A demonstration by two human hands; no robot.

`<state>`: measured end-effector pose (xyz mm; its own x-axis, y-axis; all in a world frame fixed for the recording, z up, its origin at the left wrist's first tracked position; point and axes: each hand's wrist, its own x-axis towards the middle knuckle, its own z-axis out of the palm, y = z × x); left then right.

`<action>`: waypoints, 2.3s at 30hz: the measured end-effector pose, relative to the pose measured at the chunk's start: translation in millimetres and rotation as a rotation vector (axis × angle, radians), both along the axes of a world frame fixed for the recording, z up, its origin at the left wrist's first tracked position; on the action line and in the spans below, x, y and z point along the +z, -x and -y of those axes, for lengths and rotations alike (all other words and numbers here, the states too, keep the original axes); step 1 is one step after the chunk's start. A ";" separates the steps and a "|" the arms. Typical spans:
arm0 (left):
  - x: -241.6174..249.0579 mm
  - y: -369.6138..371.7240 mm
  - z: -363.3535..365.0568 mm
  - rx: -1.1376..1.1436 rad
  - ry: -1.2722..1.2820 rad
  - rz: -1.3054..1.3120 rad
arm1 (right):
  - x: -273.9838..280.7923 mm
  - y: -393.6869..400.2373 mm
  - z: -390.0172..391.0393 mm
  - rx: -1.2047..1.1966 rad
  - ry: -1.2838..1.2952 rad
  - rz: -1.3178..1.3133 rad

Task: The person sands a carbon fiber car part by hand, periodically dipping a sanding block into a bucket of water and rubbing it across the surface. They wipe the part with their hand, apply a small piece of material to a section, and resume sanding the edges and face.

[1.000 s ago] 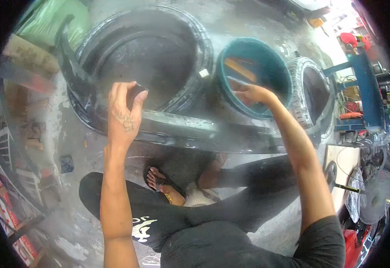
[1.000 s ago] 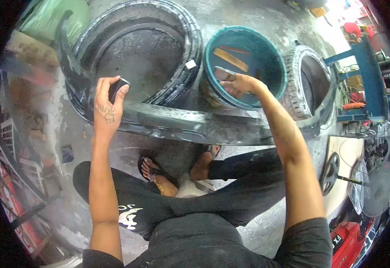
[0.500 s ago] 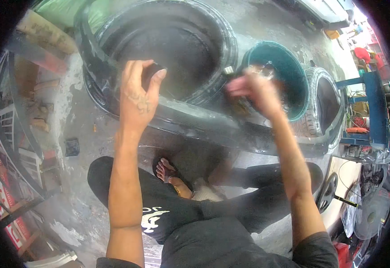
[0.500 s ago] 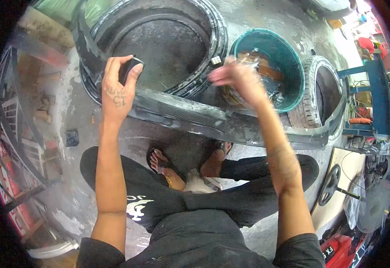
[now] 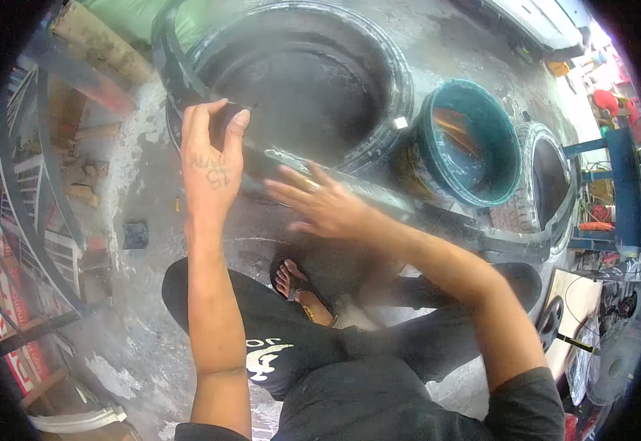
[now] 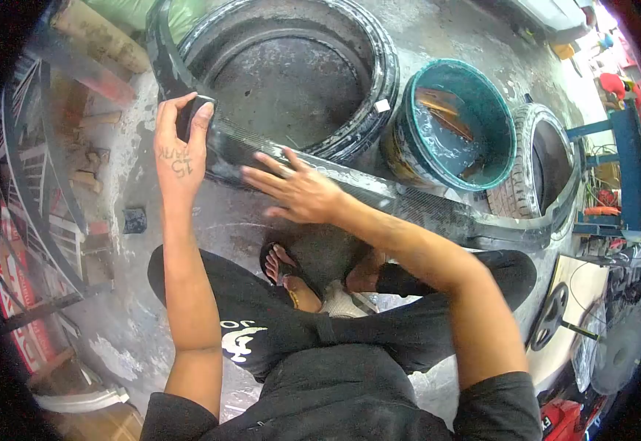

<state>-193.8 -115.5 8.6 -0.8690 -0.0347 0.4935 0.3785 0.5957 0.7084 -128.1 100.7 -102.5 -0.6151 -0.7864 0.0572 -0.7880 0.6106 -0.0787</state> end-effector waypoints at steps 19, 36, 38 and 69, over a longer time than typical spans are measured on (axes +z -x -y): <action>-0.5 9.1 28.8 0.064 -0.094 0.019 | -8.7 141.7 2.1 -0.501 0.386 0.097; -3.5 -8.9 8.6 -0.025 -0.045 0.050 | 4.3 65.5 -163.4 -0.814 0.350 0.060; -4.9 -8.6 10.5 -0.023 -0.038 0.048 | 8.7 59.7 -150.6 -0.801 0.414 -0.068; -2.3 -0.5 44.4 0.131 -0.019 -0.051 | 7.5 83.1 48.5 -0.367 0.597 0.164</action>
